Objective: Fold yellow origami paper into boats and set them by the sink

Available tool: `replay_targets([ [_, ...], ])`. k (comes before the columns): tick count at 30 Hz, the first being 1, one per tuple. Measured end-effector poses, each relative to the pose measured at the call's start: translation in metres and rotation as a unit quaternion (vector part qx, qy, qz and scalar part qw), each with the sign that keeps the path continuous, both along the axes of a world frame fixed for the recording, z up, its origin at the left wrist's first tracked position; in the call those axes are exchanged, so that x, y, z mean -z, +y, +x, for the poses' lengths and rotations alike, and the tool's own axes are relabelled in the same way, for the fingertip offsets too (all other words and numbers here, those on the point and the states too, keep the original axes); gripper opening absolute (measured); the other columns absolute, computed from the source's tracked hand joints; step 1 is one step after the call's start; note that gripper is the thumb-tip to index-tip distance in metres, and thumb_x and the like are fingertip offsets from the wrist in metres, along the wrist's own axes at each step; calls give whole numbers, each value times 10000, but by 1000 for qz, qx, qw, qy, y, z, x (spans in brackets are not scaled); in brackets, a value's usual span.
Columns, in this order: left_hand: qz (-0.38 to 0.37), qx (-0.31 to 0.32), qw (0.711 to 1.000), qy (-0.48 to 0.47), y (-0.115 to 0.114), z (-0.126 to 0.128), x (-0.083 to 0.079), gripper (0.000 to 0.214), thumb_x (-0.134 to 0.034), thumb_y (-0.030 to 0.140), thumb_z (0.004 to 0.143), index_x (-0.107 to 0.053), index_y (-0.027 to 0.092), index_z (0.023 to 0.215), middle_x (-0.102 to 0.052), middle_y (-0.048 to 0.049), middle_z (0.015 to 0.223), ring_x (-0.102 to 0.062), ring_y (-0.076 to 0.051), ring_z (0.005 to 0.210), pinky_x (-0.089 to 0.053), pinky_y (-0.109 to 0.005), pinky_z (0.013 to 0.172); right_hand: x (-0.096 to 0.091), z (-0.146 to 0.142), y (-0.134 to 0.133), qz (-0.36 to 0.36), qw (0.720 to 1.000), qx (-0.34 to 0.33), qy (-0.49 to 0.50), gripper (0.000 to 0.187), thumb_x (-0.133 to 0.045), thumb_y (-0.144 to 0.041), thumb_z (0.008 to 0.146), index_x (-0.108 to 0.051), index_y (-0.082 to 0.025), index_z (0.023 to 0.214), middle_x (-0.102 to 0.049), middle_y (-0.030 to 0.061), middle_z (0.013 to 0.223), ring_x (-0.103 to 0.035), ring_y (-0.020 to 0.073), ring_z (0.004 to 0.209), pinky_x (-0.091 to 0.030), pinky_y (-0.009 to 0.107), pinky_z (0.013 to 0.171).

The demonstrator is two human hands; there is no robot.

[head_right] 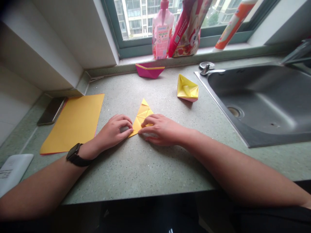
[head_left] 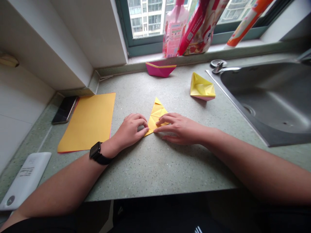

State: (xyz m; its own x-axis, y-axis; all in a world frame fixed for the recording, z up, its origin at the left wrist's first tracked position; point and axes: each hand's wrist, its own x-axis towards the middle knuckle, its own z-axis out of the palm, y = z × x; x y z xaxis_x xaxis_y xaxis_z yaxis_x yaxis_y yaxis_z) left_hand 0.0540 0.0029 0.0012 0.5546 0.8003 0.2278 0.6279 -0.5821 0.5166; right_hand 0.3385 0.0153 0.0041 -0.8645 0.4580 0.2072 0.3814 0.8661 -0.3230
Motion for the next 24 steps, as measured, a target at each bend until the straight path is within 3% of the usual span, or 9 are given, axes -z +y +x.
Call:
replay_targets([
  [6, 12, 4, 1000, 7, 0, 0, 0, 98, -703, 233, 999, -749, 217, 914, -768, -47, 1124, -673, -238, 1071, -497, -456, 1027, -1, 2, 1, 0, 1000, -6, -18, 435, -701, -338, 1043, -722, -378, 1476, -722, 112, 1326, -647, 296, 1198, -537, 527, 1073],
  [18, 13, 3, 1000, 13, -1, 1, -1, 108, -695, 228, 1009, -734, 209, 910, -759, -50, 1127, -670, -241, 1077, -492, -452, 1026, -1, -3, -4, 43, 998, -2, -43, 437, -699, -422, 1047, -722, -380, 1481, -705, 118, 1297, -624, 299, 1142, -544, 532, 1049],
  [24, 62, 45, 997, 12, -1, -2, 0, 55, -691, 198, 1033, -730, 229, 1056, -740, -63, 1207, -660, -241, 1137, -506, -425, 1037, -3, -3, -4, 27, 999, -2, -41, 450, -712, -419, 1039, -719, -386, 1487, -706, 120, 1293, -623, 306, 1160, -531, 541, 1066],
])
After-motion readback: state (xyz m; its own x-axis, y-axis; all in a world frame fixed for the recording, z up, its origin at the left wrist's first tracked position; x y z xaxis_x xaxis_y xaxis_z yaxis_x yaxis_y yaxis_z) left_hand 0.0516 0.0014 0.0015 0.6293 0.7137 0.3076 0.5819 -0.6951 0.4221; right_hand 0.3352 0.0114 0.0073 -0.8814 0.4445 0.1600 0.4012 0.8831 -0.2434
